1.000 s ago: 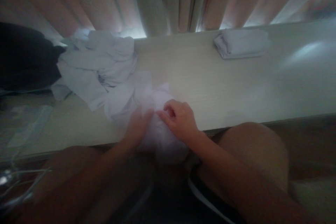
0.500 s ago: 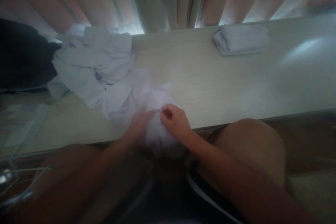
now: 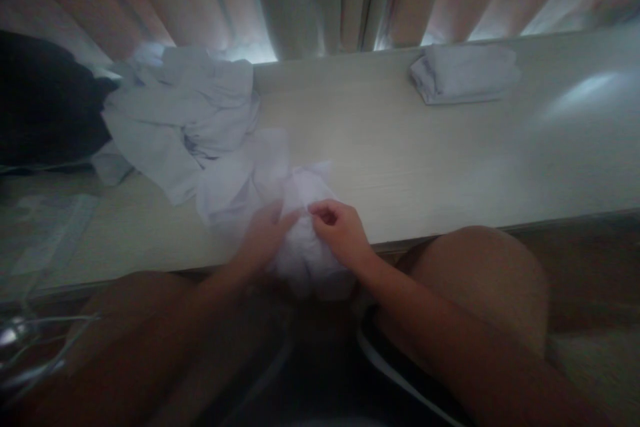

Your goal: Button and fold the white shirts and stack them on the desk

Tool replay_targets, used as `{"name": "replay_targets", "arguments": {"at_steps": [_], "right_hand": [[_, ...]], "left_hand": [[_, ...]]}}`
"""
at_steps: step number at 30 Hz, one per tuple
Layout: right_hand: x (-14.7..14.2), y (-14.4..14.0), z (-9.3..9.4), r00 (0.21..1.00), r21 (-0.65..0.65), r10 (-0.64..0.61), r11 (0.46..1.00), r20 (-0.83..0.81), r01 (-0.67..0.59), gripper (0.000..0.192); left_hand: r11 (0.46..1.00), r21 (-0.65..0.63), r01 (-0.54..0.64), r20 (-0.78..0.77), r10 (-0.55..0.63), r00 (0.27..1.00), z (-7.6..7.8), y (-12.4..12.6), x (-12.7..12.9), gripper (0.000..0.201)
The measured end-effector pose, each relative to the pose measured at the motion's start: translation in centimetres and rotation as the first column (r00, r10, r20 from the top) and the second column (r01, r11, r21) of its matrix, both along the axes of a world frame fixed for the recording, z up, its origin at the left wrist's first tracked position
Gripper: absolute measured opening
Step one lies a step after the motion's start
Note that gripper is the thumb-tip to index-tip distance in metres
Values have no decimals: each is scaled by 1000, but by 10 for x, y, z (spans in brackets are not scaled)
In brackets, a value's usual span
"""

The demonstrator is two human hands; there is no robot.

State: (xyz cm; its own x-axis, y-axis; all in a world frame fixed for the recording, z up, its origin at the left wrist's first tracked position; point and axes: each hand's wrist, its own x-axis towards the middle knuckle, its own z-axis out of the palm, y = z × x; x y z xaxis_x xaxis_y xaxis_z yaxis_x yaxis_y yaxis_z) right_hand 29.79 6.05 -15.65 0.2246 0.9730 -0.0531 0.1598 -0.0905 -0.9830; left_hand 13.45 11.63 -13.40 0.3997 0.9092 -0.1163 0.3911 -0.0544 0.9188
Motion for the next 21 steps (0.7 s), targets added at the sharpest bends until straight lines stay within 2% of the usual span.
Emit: {"name": "replay_targets", "arguments": {"at_steps": [3,11,21], "right_hand": [[1,-2,-1,1000,-15,-9,1000,-15,8,19],[4,-5,-2,993,-75,-11,997,-119,2,23],[7,-8,7,999,-110,27,993,-30,-30,22]], "left_hand": [[1000,-20,-6,-21,5,1000,-1,1,-3,25],[996,-85,-13,58,18,998,4,-4,-3,33],[998,-59,-10,20,11,1000,3,-6,0,28]]}}
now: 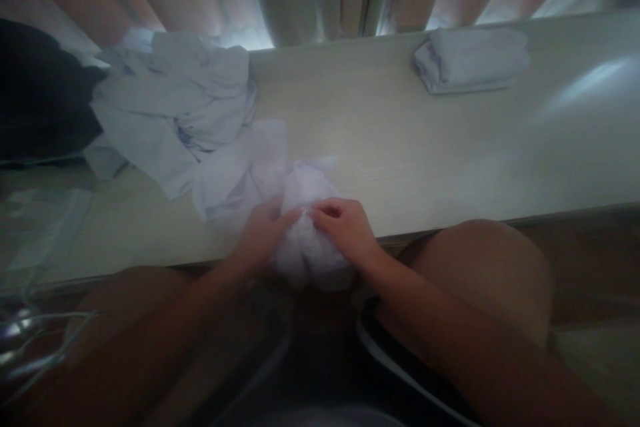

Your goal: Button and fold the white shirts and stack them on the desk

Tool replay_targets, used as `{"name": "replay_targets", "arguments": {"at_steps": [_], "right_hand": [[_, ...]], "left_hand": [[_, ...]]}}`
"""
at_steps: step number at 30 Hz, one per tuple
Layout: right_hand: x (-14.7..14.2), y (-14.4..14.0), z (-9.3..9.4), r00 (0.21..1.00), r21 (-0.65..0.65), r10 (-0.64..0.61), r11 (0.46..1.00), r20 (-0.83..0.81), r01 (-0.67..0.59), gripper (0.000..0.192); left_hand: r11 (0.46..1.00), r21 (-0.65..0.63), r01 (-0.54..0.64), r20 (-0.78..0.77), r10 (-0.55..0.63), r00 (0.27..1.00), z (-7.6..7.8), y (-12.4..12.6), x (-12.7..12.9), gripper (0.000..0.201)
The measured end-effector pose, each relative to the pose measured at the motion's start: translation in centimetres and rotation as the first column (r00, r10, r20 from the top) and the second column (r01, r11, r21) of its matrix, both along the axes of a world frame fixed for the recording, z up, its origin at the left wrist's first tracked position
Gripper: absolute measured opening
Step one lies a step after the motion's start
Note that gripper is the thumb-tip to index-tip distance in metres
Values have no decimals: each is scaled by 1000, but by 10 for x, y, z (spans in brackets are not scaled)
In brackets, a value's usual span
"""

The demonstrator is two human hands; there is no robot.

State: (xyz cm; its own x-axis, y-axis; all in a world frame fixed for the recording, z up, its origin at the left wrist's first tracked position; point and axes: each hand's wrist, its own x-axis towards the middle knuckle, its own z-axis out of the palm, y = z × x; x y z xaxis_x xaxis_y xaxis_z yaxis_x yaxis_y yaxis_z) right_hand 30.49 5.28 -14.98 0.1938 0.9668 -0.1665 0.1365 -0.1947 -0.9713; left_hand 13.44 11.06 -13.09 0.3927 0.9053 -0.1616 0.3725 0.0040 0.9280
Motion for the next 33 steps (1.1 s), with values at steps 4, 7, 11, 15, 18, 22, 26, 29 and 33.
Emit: {"name": "replay_targets", "arguments": {"at_steps": [4,7,11,15,18,22,26,29,33], "right_hand": [[-2,-1,1,996,25,-45,999,-76,47,26],[-3,-1,0,995,40,-48,998,-83,52,26],[-3,0,0,998,50,-43,998,-49,45,27],[-3,-1,2,997,56,-51,997,-56,54,25],[-3,-2,2,997,70,-48,996,-65,53,25],[-2,-3,-1,995,69,-49,996,-85,55,24],[-1,-5,-3,985,69,-19,997,-169,31,21],[-3,-5,-3,982,81,14,997,-187,1,20],[-5,-3,-7,965,119,-32,991,-262,65,16]], "left_hand": [[1000,26,9,-2,-9,1000,-2,0,-1,29],[999,33,14,-2,-14,1000,-2,0,-1,29],[999,32,5,-3,-5,1000,-1,0,-1,28],[999,47,5,3,-6,1000,0,-1,0,28],[999,48,8,5,-8,1000,1,-2,0,27],[999,46,21,-5,-20,1000,-1,-1,-1,29],[996,71,50,-38,-47,998,-7,-1,-2,29],[998,35,48,-24,-47,999,-11,-1,-2,28],[995,-82,51,63,-46,997,-11,-1,0,27]]}}
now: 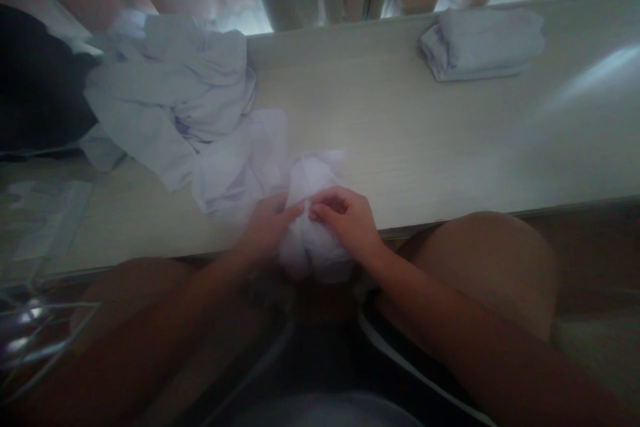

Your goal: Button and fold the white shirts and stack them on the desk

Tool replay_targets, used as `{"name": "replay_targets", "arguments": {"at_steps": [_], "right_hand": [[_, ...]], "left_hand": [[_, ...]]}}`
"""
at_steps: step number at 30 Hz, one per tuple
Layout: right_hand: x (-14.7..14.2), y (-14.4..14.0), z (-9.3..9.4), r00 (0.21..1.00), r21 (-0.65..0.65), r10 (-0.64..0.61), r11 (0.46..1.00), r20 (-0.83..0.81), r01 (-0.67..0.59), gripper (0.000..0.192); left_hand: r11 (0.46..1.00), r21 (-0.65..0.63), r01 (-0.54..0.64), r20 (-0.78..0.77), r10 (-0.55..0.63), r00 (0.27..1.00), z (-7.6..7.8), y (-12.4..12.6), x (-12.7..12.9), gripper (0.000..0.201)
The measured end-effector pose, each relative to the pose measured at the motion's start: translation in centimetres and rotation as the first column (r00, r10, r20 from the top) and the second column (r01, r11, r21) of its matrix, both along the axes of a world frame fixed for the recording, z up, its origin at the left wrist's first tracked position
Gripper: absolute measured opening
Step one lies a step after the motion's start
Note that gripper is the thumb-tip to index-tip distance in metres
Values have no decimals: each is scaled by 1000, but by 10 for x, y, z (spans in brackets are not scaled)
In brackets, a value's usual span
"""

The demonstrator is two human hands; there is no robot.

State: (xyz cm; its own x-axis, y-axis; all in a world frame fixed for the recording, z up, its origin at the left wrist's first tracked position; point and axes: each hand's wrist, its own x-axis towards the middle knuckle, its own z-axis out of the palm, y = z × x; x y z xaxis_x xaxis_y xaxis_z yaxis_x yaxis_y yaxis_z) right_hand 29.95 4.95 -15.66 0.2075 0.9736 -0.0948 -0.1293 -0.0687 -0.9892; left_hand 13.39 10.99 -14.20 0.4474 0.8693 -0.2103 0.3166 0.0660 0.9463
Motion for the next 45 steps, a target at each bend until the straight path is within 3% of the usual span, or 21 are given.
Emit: {"name": "replay_targets", "arguments": {"at_steps": [3,10,17,25,31,39,45], "right_hand": [[0,0,-4,999,-1,-33,999,30,33,15],[2,-6,1,942,114,-21,993,334,-18,15],[0,-7,2,880,183,-80,983,469,-9,9],[1,-5,-2,794,200,-66,977,604,-71,7],[1,-3,0,747,217,-49,968,663,-130,7],[-2,-4,-2,694,311,-114,936,710,-165,7],[-3,-4,-1,694,262,-70,949,716,-174,8]], "left_hand": [[1000,-22,3,24,-2,1000,1,0,1,28],[996,-86,9,87,-1,996,3,-2,1,30],[1000,15,22,95,-23,995,-4,-2,2,26],[995,90,37,-101,-28,994,1,-3,-2,32],[972,226,64,-279,2,960,4,-5,-3,40],[941,310,138,-324,-32,945,5,-7,-3,48],[921,313,232,-410,-89,908,3,-4,-4,44]]}}
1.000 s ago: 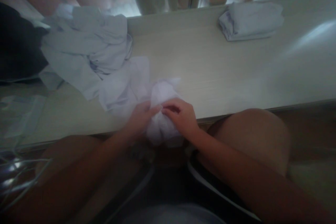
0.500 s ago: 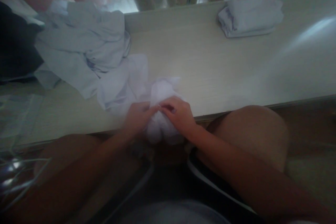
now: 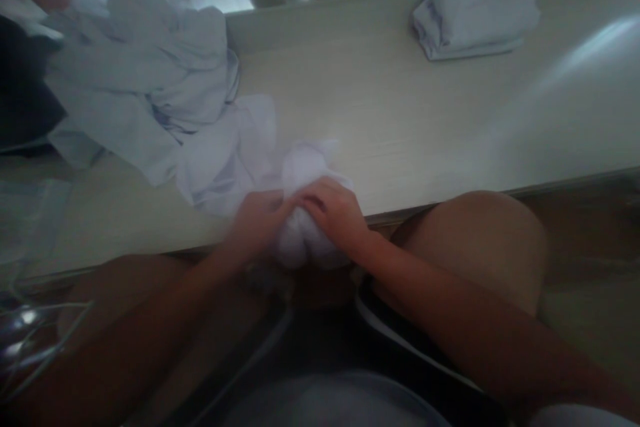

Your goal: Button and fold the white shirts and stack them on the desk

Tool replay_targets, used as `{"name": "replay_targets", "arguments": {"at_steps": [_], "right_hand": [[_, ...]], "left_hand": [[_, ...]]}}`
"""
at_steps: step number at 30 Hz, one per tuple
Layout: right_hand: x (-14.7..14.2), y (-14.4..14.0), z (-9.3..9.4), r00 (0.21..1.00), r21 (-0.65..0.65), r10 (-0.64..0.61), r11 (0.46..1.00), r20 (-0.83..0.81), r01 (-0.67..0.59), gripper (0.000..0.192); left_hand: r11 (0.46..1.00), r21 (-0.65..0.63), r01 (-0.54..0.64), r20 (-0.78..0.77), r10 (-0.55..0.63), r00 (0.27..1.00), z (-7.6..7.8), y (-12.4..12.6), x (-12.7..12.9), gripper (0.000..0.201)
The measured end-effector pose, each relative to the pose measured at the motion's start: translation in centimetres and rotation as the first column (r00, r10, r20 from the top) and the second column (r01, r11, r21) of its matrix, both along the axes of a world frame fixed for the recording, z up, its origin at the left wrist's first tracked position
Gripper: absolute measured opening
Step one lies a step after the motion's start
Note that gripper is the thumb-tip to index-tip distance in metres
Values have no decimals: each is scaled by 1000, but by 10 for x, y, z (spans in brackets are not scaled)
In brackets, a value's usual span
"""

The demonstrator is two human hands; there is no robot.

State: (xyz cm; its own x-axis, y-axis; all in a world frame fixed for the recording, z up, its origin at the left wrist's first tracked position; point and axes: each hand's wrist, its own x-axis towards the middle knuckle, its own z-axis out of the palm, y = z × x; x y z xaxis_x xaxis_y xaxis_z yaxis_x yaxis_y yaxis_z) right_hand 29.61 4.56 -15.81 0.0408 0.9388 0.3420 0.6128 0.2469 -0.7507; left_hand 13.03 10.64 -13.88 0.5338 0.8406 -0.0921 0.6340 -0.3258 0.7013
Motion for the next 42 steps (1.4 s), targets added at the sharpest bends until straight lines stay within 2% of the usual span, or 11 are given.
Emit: {"name": "replay_targets", "arguments": {"at_steps": [6,15,22,27,33,37,42], "right_hand": [[1,0,1,1000,0,2,1000,-15,-2,7],[8,1,4,984,-138,-58,990,-166,36,9],[8,3,3,995,-97,-57,994,-79,49,7],[8,3,2,995,-96,-57,994,-76,49,7],[8,2,-2,988,-147,-146,979,-44,138,5],[10,0,-2,996,-129,-85,988,-28,81,9],[7,-3,1,996,-87,-22,996,82,29,23]], "left_hand": [[1000,-12,29,-35,-30,999,-1,3,1,39],[995,-99,17,96,-7,995,-6,1,3,34],[997,-66,-31,80,36,996,-14,-4,6,36],[995,-88,-40,98,49,994,-14,-3,6,34],[986,-159,-58,175,86,981,-13,-1,4,32],[975,-224,-13,223,64,973,-12,2,2,33],[983,-183,-18,209,56,976,-11,3,1,34]]}}
